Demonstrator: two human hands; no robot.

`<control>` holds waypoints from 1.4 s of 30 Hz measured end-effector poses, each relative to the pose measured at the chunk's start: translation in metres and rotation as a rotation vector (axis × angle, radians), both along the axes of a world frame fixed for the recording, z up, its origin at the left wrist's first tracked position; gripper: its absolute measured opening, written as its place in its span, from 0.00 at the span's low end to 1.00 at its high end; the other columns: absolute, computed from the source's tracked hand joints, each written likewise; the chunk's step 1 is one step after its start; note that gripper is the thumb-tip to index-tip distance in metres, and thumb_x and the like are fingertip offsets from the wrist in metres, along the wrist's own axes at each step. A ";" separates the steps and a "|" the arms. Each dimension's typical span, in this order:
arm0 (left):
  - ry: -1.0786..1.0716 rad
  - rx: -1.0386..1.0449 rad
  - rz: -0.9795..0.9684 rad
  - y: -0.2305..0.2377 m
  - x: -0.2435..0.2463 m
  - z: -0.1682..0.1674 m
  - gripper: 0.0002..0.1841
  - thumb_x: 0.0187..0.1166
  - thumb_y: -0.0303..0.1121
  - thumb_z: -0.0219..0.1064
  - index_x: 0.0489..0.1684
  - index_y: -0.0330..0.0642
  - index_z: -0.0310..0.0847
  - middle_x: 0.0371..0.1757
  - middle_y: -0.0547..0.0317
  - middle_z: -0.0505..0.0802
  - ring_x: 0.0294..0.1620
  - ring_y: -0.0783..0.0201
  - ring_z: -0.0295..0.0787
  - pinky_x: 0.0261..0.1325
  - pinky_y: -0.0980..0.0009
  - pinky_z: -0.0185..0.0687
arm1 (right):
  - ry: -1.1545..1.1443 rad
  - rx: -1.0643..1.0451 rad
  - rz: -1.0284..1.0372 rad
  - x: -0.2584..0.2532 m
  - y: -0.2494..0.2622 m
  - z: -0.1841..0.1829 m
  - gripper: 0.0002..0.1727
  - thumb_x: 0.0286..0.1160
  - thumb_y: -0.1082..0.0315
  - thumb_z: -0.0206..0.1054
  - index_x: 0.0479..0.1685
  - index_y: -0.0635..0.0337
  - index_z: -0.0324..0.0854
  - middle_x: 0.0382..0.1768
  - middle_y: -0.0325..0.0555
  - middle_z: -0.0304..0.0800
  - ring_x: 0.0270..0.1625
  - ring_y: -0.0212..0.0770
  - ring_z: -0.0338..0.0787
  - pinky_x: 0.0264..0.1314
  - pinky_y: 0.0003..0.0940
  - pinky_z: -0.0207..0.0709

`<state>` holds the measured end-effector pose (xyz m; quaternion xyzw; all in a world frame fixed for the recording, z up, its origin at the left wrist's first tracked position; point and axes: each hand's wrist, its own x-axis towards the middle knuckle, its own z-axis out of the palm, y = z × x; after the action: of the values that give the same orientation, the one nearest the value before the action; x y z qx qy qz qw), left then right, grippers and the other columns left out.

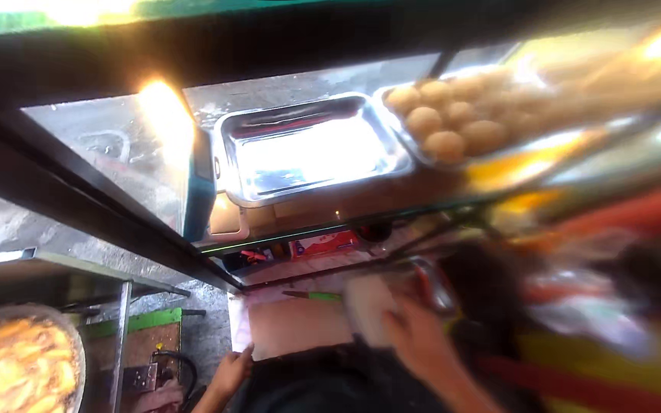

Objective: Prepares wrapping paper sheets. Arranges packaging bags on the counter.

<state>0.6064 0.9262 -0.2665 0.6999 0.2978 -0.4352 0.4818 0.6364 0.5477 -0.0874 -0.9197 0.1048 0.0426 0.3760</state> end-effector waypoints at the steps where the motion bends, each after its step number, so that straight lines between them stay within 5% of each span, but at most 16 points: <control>1: 0.025 -0.019 0.056 -0.002 0.000 0.003 0.37 0.89 0.63 0.48 0.64 0.34 0.83 0.59 0.44 0.94 0.59 0.50 0.93 0.62 0.47 0.86 | -0.013 0.156 -0.021 -0.003 0.007 0.003 0.16 0.79 0.59 0.62 0.54 0.57 0.88 0.40 0.39 0.96 0.44 0.32 0.95 0.49 0.37 0.92; 4: 0.015 -0.031 0.241 -0.009 -0.004 0.004 0.39 0.91 0.64 0.41 0.68 0.33 0.80 0.59 0.41 0.93 0.58 0.47 0.93 0.61 0.46 0.85 | 0.039 0.442 -0.060 -0.003 0.020 -0.020 0.12 0.81 0.63 0.63 0.49 0.61 0.88 0.38 0.41 0.95 0.42 0.35 0.95 0.49 0.37 0.91; 8: -0.022 -0.031 0.416 -0.020 -0.009 0.002 0.39 0.92 0.63 0.38 0.74 0.32 0.73 0.57 0.38 0.93 0.55 0.46 0.94 0.57 0.48 0.88 | 0.286 0.334 -0.041 0.006 0.030 -0.102 0.17 0.85 0.60 0.63 0.58 0.64 0.87 0.47 0.50 0.94 0.53 0.41 0.93 0.62 0.44 0.86; 13: -0.111 -0.004 0.437 -0.029 -0.018 -0.006 0.32 0.86 0.53 0.64 0.76 0.33 0.67 0.57 0.36 0.92 0.53 0.47 0.95 0.55 0.51 0.91 | 0.447 0.057 -0.043 0.004 0.035 -0.156 0.24 0.87 0.57 0.60 0.72 0.63 0.80 0.57 0.58 0.92 0.62 0.51 0.91 0.72 0.53 0.81; 16: -0.186 0.091 0.316 -0.033 -0.021 -0.008 0.36 0.76 0.50 0.77 0.75 0.35 0.68 0.51 0.43 0.94 0.44 0.53 0.97 0.50 0.55 0.94 | 0.444 -0.001 -0.036 0.000 0.036 -0.156 0.24 0.85 0.58 0.60 0.74 0.62 0.79 0.57 0.56 0.92 0.61 0.51 0.92 0.70 0.52 0.82; 20: -0.193 0.172 0.129 -0.035 -0.012 -0.005 0.37 0.72 0.56 0.77 0.73 0.40 0.72 0.40 0.52 0.96 0.35 0.57 0.97 0.44 0.56 0.96 | 0.437 0.028 -0.140 -0.011 0.029 -0.167 0.22 0.84 0.62 0.61 0.71 0.65 0.79 0.60 0.58 0.90 0.64 0.51 0.90 0.72 0.50 0.81; 24: -0.112 0.291 -0.206 -0.022 0.002 -0.009 0.36 0.72 0.69 0.67 0.68 0.48 0.78 0.45 0.56 0.97 0.45 0.56 0.98 0.55 0.48 0.92 | 0.481 0.016 -0.215 -0.015 0.030 -0.174 0.19 0.83 0.61 0.64 0.64 0.65 0.82 0.55 0.58 0.91 0.61 0.52 0.91 0.69 0.52 0.82; 28: -0.047 0.448 -0.518 -0.021 0.025 0.016 0.37 0.72 0.74 0.59 0.66 0.55 0.85 0.58 0.52 0.94 0.62 0.49 0.91 0.63 0.39 0.83 | 0.453 -0.087 -0.134 -0.006 0.034 -0.173 0.25 0.85 0.60 0.60 0.76 0.63 0.77 0.64 0.58 0.89 0.68 0.52 0.89 0.76 0.51 0.79; 35: -0.079 0.458 -0.561 -0.022 0.034 0.013 0.34 0.72 0.70 0.62 0.59 0.52 0.89 0.56 0.52 0.95 0.61 0.50 0.92 0.62 0.41 0.85 | 0.438 -0.214 -0.201 -0.005 0.050 -0.178 0.40 0.70 0.52 0.73 0.82 0.62 0.70 0.79 0.63 0.74 0.84 0.59 0.73 0.86 0.50 0.69; 42: -0.118 0.428 -0.718 -0.008 0.046 0.004 0.30 0.74 0.67 0.62 0.55 0.51 0.89 0.55 0.54 0.95 0.60 0.51 0.92 0.61 0.41 0.84 | 0.667 -0.079 -0.275 -0.013 0.044 -0.181 0.40 0.72 0.41 0.74 0.72 0.66 0.80 0.74 0.65 0.80 0.77 0.60 0.80 0.80 0.57 0.74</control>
<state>0.6521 0.9185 -0.2621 0.8672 0.0906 -0.4630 0.1594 0.6230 0.5915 -0.2687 -0.8463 0.3461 0.2854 0.2874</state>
